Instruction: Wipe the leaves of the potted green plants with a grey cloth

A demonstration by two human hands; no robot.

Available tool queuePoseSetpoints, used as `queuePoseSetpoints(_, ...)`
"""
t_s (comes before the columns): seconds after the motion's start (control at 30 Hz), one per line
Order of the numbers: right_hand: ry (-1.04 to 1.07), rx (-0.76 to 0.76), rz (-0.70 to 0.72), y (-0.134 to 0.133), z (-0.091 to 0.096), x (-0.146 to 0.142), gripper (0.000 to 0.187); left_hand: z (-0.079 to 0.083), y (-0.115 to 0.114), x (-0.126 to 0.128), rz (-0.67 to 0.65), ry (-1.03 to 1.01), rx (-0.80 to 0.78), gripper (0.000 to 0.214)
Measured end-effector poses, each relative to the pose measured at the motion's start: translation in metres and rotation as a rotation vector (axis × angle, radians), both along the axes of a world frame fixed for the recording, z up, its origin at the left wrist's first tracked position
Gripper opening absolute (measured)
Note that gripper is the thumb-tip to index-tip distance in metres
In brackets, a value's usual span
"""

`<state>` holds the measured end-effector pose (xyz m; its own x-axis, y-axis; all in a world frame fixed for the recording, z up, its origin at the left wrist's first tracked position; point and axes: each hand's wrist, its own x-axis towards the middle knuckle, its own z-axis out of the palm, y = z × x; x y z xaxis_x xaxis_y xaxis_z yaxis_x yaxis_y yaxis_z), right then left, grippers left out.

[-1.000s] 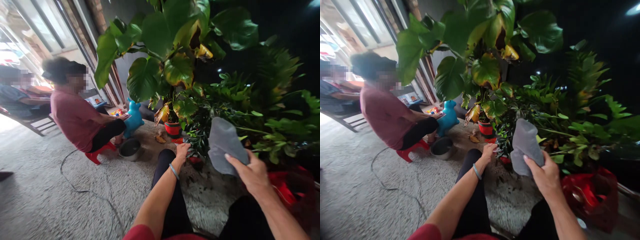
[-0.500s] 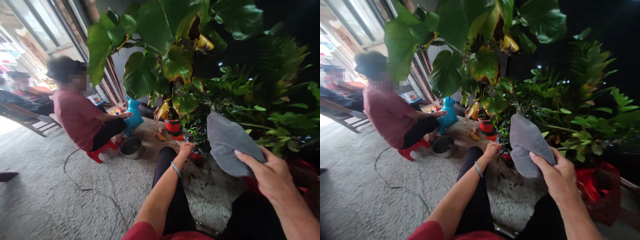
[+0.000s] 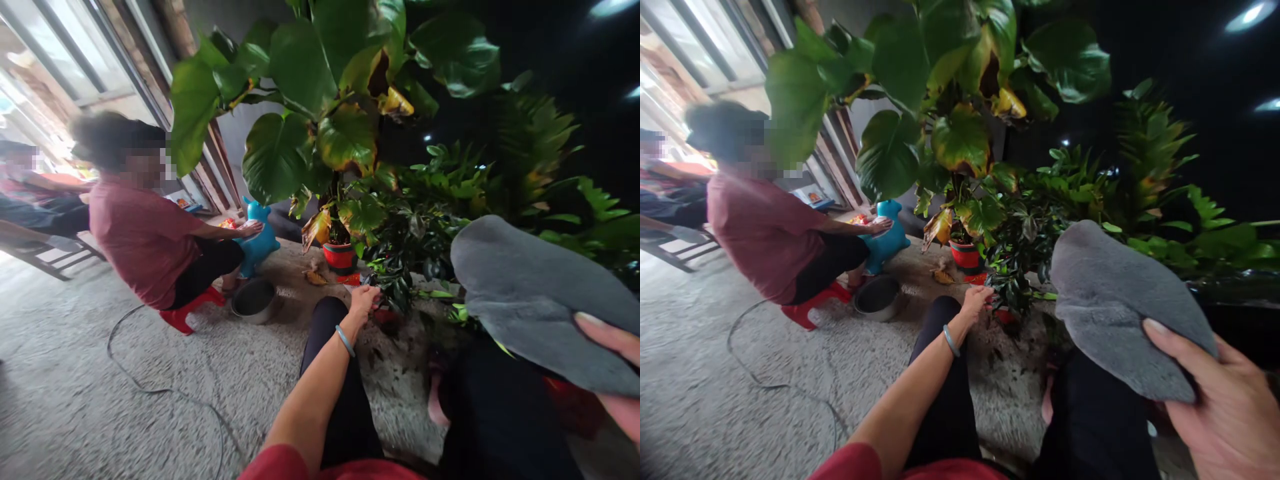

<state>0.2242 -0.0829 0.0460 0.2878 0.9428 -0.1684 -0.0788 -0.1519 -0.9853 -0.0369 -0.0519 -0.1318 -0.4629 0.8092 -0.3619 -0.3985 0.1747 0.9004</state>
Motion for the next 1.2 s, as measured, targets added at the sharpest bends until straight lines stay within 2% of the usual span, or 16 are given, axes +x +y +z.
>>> queuePoseSetpoints(0.1, 0.078, -0.133, -0.027, -0.01, 0.016, -0.022, 0.051, 0.004, -0.002, -0.006, 0.021, -0.014, 0.001, 0.029)
queuePoseSetpoints(0.27, 0.008, -0.185, 0.054, -0.021, 0.031, -0.045, 0.052, 0.006, -0.005, -0.009, 0.026, -0.033, -0.01, 0.027)
queuePoseSetpoints(0.53, 0.015, -0.232, 0.09, -0.021, 0.014, -0.036, 0.055, 0.002, -0.007, -0.012, 0.008, -0.026, -0.009, 0.025)
queuePoseSetpoints(0.63, 0.002, -0.262, 0.121, -0.022, 0.016, -0.04, 0.058, -0.001, -0.007, -0.014, 0.009, -0.014, -0.004, 0.025)
queuePoseSetpoints(0.8, 0.012, -0.357, 0.089, -0.024, 0.022, -0.049, 0.06, -0.002, -0.01, -0.015, 0.003, -0.004, -0.002, 0.023)
queuePoseSetpoints(1.03, 0.037, -0.318, 0.088, -0.023, 0.018, -0.049, 0.059, 0.0, -0.011, -0.014, -0.034, -0.011, 0.028, 0.023)
queuePoseSetpoints(1.2, -0.041, -0.261, 0.124, -0.026, 0.017, -0.049, 0.054, -0.006, -0.008, -0.01, -0.04, -0.012, 0.03, 0.022)
